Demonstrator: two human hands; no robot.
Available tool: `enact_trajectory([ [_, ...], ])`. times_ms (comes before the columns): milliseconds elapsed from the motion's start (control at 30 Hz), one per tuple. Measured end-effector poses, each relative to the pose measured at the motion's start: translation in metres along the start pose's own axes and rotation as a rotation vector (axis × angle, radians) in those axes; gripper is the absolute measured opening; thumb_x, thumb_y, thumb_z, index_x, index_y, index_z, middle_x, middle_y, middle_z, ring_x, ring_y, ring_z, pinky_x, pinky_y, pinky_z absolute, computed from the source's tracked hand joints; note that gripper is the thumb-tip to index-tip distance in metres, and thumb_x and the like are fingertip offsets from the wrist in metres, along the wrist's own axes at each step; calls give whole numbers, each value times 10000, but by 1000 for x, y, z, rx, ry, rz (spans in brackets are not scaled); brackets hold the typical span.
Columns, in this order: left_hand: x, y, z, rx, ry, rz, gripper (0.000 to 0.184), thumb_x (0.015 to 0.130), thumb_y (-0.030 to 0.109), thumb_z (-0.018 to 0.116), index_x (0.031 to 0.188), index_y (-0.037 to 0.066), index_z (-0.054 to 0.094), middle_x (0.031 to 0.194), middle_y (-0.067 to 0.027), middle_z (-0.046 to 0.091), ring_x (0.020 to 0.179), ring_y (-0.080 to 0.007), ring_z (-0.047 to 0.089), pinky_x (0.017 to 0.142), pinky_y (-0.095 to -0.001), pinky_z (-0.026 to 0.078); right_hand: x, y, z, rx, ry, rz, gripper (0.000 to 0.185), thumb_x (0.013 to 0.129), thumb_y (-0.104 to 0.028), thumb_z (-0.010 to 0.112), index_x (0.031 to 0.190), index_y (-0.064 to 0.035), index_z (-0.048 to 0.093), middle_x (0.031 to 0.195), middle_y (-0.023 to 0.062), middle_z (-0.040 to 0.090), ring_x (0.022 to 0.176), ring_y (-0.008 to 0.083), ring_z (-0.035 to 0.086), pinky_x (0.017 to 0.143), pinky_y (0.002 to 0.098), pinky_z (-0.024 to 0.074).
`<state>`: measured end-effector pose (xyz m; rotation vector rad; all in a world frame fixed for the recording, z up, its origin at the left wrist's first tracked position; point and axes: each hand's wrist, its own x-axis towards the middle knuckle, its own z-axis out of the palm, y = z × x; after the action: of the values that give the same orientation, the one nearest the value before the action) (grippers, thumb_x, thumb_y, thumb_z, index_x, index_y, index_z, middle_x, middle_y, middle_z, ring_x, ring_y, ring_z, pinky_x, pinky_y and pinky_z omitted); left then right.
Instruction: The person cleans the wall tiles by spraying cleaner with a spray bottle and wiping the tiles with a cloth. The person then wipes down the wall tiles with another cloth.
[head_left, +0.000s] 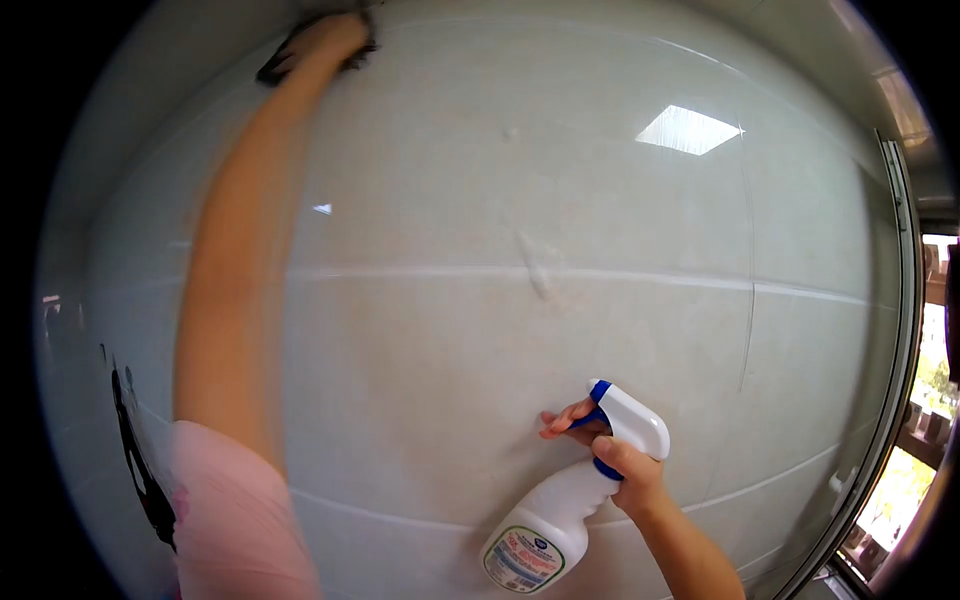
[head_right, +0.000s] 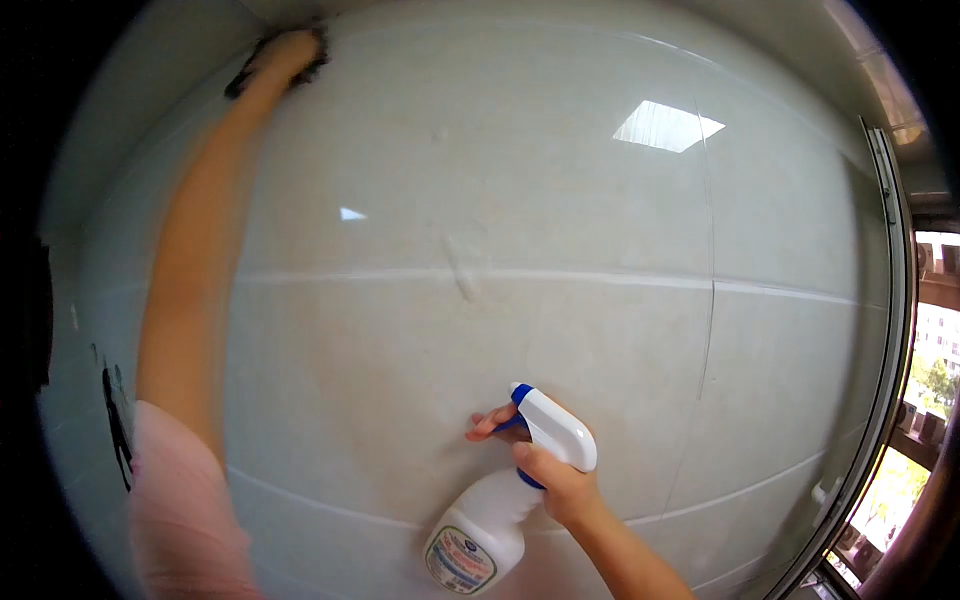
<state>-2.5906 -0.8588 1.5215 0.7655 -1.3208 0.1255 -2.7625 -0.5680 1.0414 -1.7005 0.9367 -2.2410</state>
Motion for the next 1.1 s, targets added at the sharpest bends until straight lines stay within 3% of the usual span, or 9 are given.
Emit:
enact_trajectory([
  [33,-18,30,7,-143,130,-273,787,937,568,372,1477,-3,342,1553,-312,180,1453,-482,77,1129,-655,29,0,0,1,0,6,-2,422,711,-179,599,1067,40,536,1010,187,630,1023,359,635,1093,537,381],
  [200,-143,178,1,-253,191,259,632,973,365,387,1416,-86,391,1490,-332,317,1382,-524,271,1120,-647,148,1,5,-7,31,-88,-45,420,796,-108,592,1172,59,511,1063,178,627,1080,358,619,1052,537,415],
  [433,-82,82,-11,-409,216,1141,282,908,126,483,1092,88,694,1214,-131,621,1100,-322,592,924,-412,470,1,4,-8,32,-84,-56,421,802,-144,624,1158,53,517,1066,183,624,1061,358,623,1063,549,404],
  [567,11,-33,16,-163,206,989,434,908,159,466,1318,60,568,1426,-172,488,1316,-377,436,1099,-472,337,1,1,-12,20,-99,-61,401,803,-139,618,1147,42,520,1068,181,619,1048,356,625,1067,550,401],
  [733,18,-107,-28,304,47,587,376,909,236,493,1171,9,639,1152,-231,651,1044,-388,628,862,-489,490,1,0,-13,40,-104,-58,371,802,-130,611,1122,38,525,1064,177,616,1047,356,627,1072,551,396],
  [867,16,-65,-30,379,-292,628,485,938,300,416,1302,11,554,1327,-223,560,1214,-388,538,1024,-438,412,2,2,-9,32,-102,-39,370,793,-133,613,1107,43,526,1051,180,619,1043,358,630,1078,551,392],
  [933,-82,-2,-47,91,90,102,501,943,304,423,1341,20,532,1410,-199,504,1330,-373,439,1089,-391,369,1,-1,-4,8,-62,-30,376,769,-133,599,1094,45,530,1035,181,624,1034,356,634,1082,548,389],
  [1000,-80,2,-15,99,412,144,324,914,240,513,1058,7,686,1226,-178,605,1106,-345,581,957,-452,468,0,1,-1,3,-47,-33,385,754,-137,591,1086,50,531,1029,181,625,1030,356,636,1084,549,388],
  [1100,-112,26,-22,-101,153,535,414,898,322,501,1063,-13,679,1279,-227,573,1185,-379,539,994,-521,423,2,4,4,-16,-16,-35,420,726,-156,586,1079,64,526,1019,187,624,1022,357,637,1085,551,386],
])
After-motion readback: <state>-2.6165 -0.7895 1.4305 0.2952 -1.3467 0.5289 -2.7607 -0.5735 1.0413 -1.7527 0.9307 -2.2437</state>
